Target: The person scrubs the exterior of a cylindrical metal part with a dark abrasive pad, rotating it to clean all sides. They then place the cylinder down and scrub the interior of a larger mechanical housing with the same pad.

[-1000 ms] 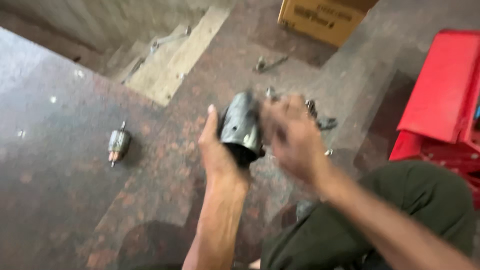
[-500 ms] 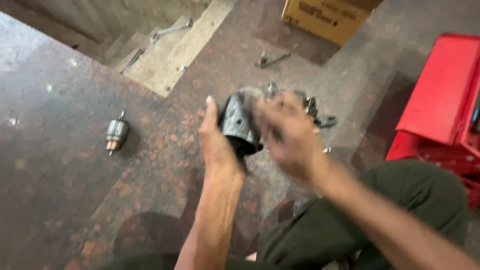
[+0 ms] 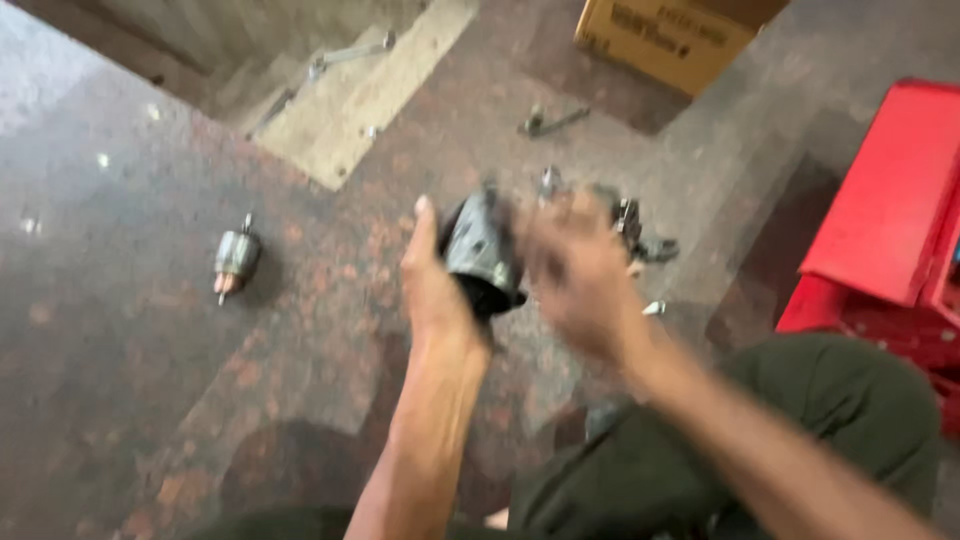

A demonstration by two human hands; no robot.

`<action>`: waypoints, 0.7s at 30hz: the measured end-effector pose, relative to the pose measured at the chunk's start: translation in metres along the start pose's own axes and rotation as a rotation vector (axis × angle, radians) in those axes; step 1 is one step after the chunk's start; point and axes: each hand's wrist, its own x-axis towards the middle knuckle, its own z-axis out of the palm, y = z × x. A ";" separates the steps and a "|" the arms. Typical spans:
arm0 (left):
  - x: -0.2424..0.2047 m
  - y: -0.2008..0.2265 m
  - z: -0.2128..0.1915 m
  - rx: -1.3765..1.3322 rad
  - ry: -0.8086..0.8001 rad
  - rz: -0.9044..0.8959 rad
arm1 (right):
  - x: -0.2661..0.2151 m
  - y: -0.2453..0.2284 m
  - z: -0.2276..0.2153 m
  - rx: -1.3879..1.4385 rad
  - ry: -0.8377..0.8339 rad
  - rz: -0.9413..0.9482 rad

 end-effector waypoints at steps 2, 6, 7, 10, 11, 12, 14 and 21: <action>0.000 0.004 -0.008 -0.124 -0.021 -0.021 | -0.038 -0.024 0.006 0.145 -0.035 -0.126; 0.009 -0.003 -0.018 0.036 -0.052 -0.034 | 0.018 0.041 0.013 -0.075 0.051 -0.027; 0.008 -0.004 -0.021 0.061 -0.075 -0.052 | 0.022 0.048 0.007 -0.115 0.016 0.118; 0.024 -0.008 -0.025 0.090 -0.056 -0.128 | 0.005 0.056 0.018 0.002 -0.025 0.499; 0.030 -0.010 -0.031 0.096 -0.025 -0.153 | -0.011 0.055 0.026 0.090 -0.032 0.619; 0.036 -0.013 -0.036 0.114 -0.014 -0.155 | -0.016 0.059 0.035 0.120 -0.023 0.488; 0.050 -0.019 -0.048 0.157 0.016 -0.156 | -0.020 0.072 0.059 0.191 -0.005 0.227; 0.097 -0.040 -0.091 0.450 0.370 -0.084 | -0.041 0.099 0.097 0.168 -0.197 0.354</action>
